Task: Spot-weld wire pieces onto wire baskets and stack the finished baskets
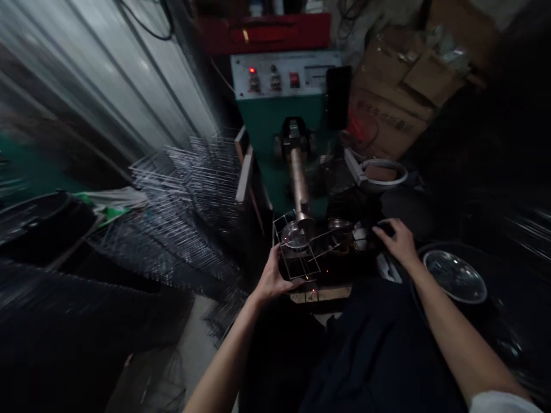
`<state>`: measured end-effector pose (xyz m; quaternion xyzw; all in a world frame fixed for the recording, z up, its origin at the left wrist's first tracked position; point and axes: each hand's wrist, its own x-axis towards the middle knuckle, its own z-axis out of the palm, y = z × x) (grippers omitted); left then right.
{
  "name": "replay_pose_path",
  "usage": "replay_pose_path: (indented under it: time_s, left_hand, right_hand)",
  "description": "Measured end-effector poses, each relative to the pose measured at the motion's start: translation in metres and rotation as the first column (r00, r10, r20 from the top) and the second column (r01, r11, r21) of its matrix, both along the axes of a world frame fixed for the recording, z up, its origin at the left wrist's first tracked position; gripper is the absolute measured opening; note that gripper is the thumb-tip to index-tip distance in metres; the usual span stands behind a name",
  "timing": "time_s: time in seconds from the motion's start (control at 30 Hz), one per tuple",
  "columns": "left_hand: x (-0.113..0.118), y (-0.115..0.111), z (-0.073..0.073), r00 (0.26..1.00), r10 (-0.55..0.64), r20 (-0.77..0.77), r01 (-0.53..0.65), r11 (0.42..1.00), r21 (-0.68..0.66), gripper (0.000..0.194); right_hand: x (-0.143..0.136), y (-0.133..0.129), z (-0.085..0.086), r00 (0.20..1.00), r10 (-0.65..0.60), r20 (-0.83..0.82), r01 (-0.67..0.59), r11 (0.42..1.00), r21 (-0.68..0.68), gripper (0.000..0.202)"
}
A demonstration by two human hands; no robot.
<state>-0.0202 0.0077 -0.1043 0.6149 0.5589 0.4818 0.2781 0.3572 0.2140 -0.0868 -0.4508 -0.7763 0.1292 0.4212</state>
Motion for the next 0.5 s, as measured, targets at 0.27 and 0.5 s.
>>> replay_pose_path:
  time_s: [0.27,0.5]
  left_hand:
    - [-0.002,0.007,-0.014,0.99,0.136,-0.025,-0.138,0.979,-0.149,0.114]
    - [-0.002,0.006,-0.026,0.975,0.221,-0.013,-0.22,0.96,-0.171,0.115]
  right_hand:
    - [0.242,-0.171,-0.076,0.598,-0.241,0.764,0.727,0.564,-0.392,0.023]
    - [0.254,-0.206,-0.097,0.594,-0.197,0.78,0.744,0.505,-0.438,0.023]
